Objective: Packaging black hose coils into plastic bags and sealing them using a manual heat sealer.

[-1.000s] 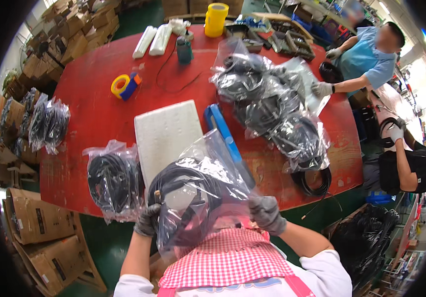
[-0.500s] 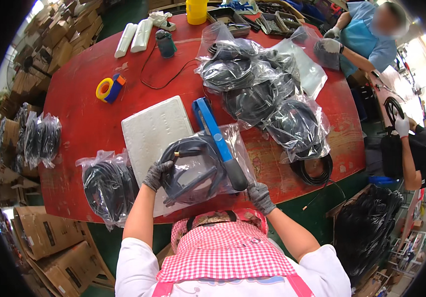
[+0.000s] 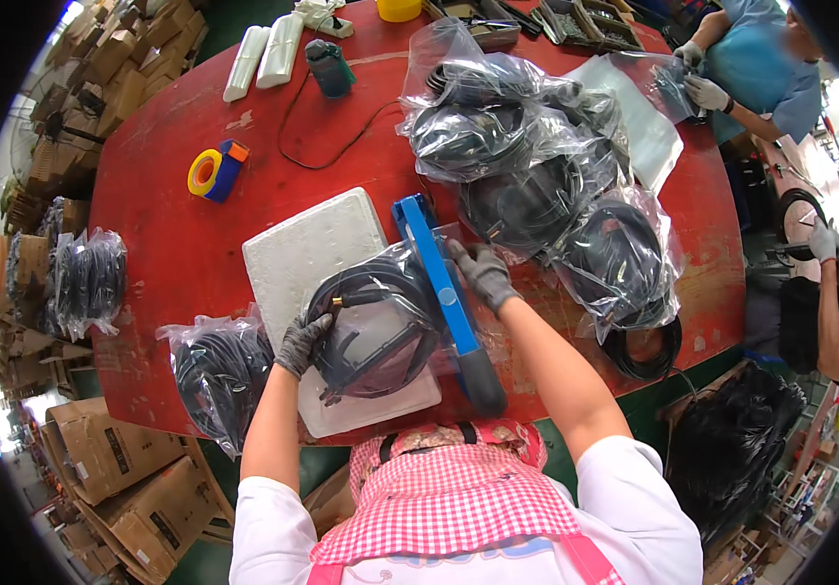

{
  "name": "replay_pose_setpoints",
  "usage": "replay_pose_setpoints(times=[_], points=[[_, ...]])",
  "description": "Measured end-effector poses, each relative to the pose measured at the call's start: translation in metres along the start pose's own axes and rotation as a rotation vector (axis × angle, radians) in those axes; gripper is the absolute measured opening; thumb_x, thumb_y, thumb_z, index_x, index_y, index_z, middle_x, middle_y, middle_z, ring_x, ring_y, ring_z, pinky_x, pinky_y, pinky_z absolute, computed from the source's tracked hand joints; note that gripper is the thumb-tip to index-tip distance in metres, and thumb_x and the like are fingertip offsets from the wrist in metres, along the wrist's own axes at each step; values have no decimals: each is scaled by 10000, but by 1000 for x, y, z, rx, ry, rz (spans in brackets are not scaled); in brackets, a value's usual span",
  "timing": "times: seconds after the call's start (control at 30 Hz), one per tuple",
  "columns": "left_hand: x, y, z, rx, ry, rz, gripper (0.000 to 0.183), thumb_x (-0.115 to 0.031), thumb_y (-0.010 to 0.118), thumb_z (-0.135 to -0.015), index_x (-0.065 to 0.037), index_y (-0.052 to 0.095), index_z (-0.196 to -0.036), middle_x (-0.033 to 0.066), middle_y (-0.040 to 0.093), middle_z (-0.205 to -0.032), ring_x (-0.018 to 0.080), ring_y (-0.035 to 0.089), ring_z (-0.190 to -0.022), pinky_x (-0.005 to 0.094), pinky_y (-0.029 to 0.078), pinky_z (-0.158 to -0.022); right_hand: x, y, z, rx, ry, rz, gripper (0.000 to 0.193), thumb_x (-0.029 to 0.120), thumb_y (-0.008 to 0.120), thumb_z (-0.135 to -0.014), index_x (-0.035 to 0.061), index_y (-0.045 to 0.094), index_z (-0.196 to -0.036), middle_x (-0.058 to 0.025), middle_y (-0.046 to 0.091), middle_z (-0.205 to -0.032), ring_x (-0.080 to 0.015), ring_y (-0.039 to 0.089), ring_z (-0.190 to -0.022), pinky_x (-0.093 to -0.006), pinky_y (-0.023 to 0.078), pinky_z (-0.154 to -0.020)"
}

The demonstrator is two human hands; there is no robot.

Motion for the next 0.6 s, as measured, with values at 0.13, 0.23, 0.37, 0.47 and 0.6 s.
replay_pose_setpoints(times=[0.13, 0.23, 0.37, 0.47, 0.6], points=[[0, -1, 2, 12, -7, 65, 359, -75, 649, -752, -50, 553, -1097, 2, 593, -952, 106, 552, -809, 229, 464, -716, 14, 21, -38, -25, 17, 104, 489, 482, 464, -818, 22, 608, -901, -243, 588, -915, -367, 560, -914, -423, 424, -794], [-1, -7, 1, -7, -12, 60, 319, -77, 649, -756, -48, 567, -1063, 3, 603, -912, 110, 563, -765, 235, 477, -681, 22, 19, -29, -188, -46, 73, 394, 399, 492, -829, 24, 597, -885, -238, 592, -874, -372, 567, -863, -427, 434, -771], [-2, -9, 1, -57, -70, 42, 271, -102, 669, -746, -66, 595, -1004, -10, 601, -818, 105, 553, -673, 238, 472, -595, 43, -23, 12, -181, -156, -16, 423, 380, 536, -815, -3, 545, -992, -207, 576, -989, -326, 545, -945, -395, 422, -808], [6, -17, 0, -67, -50, 44, 294, -135, 692, -728, -75, 598, -1001, -14, 592, -787, 104, 545, -660, 236, 466, -586, 86, -61, 99, -116, -351, 37, 566, 417, 547, -800, -13, 456, -1156, -210, 477, -1175, -352, 436, -1104, -379, 369, -908], [5, -15, 4, -66, -29, 62, 321, -147, 710, -710, -69, 597, -1000, -3, 609, -805, 117, 554, -660, 248, 467, -593, 76, -44, 196, -3, -571, 613, 649, 384, 572, -763, 18, 368, -1259, -208, 387, -1274, -366, 389, -1158, -435, 314, -962]])
Point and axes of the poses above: each hand's wrist, its own z-axis away from the middle knuckle, its own y-axis out of the palm, x = y × z, the point moved 2 cm from there along -z, towards the middle knuckle
